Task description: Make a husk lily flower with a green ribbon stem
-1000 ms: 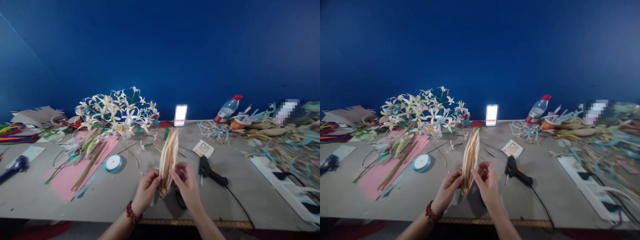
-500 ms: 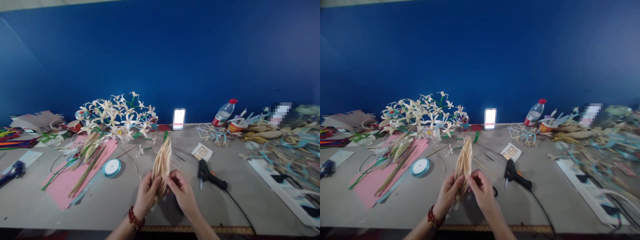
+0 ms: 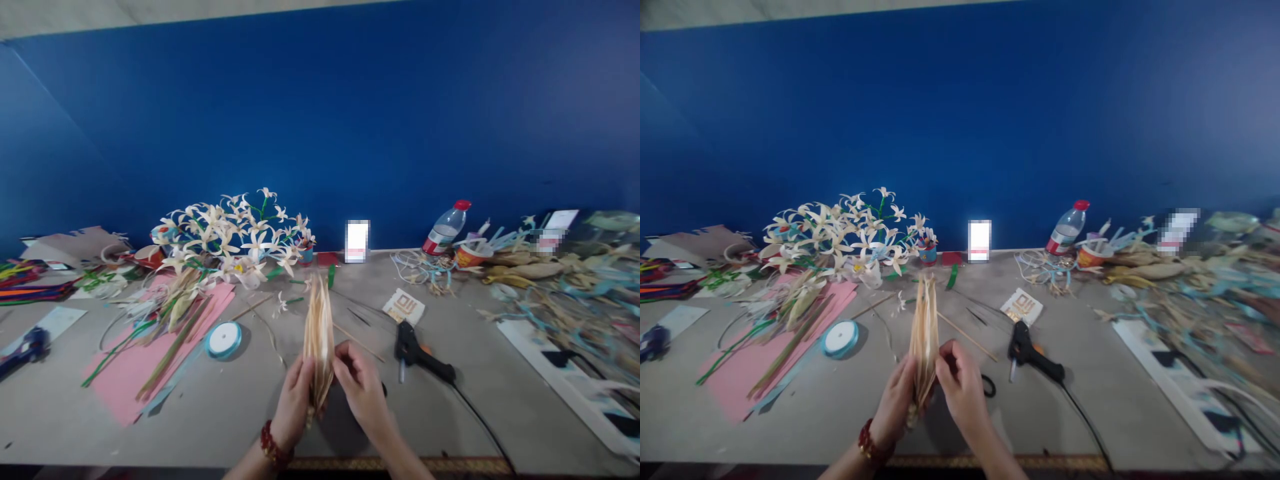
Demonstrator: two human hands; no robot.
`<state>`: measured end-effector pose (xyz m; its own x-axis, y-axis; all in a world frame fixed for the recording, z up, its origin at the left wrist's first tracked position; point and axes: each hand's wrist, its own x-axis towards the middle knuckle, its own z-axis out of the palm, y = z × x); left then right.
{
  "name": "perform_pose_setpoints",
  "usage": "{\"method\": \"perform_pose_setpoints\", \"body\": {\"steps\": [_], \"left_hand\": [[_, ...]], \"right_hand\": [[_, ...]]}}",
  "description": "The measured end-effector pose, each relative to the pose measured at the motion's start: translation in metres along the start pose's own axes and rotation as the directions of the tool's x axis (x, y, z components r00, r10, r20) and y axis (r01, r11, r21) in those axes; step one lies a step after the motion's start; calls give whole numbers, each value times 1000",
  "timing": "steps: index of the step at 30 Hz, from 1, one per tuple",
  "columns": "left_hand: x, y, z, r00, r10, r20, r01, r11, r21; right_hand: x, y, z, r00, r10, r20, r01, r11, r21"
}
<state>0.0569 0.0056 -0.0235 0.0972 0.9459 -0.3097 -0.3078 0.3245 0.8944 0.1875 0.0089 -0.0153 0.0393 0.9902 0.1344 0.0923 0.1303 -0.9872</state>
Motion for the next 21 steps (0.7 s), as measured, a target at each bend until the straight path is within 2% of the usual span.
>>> {"method": "perform_pose_setpoints", "body": {"steps": [3,5,7,10,12,14,16,19,21], "left_hand": [[1,2,0,992,59,109,-64,997,45],[2,4,1,992,49,114,-56,997,52],[2,6,0,998,-4,61,2,999,36],[1,6,-2,992,-79,-95,79,997,-8],[1,4,-3,982,-74,-172,77,997,11],[0,2,-5,981,-15,-191,30,997,76],[0,0,-7,984,83,-158,-57,986,159],[0,0,-8,964,247,-100,-212,939,272],[-1,2,-7,955,286,-75,-252,921,298]], "right_hand": [[-2,1,0,1000,-23,-9,22,999,-39],[-3,0,0,1000,-20,-21,19,999,-27],[-4,-3,-1,1000,16,-18,-15,999,35],[-3,-7,-3,996,88,-17,-84,984,160],[-1,-11,-4,991,128,-27,-119,969,218],[-1,-13,-4,988,154,-24,-143,958,247],[-2,-15,-5,988,153,-5,-148,963,227],[-4,-14,-7,997,82,-4,-81,995,57],[-5,-11,-9,1000,18,-23,-20,996,-82]]}}
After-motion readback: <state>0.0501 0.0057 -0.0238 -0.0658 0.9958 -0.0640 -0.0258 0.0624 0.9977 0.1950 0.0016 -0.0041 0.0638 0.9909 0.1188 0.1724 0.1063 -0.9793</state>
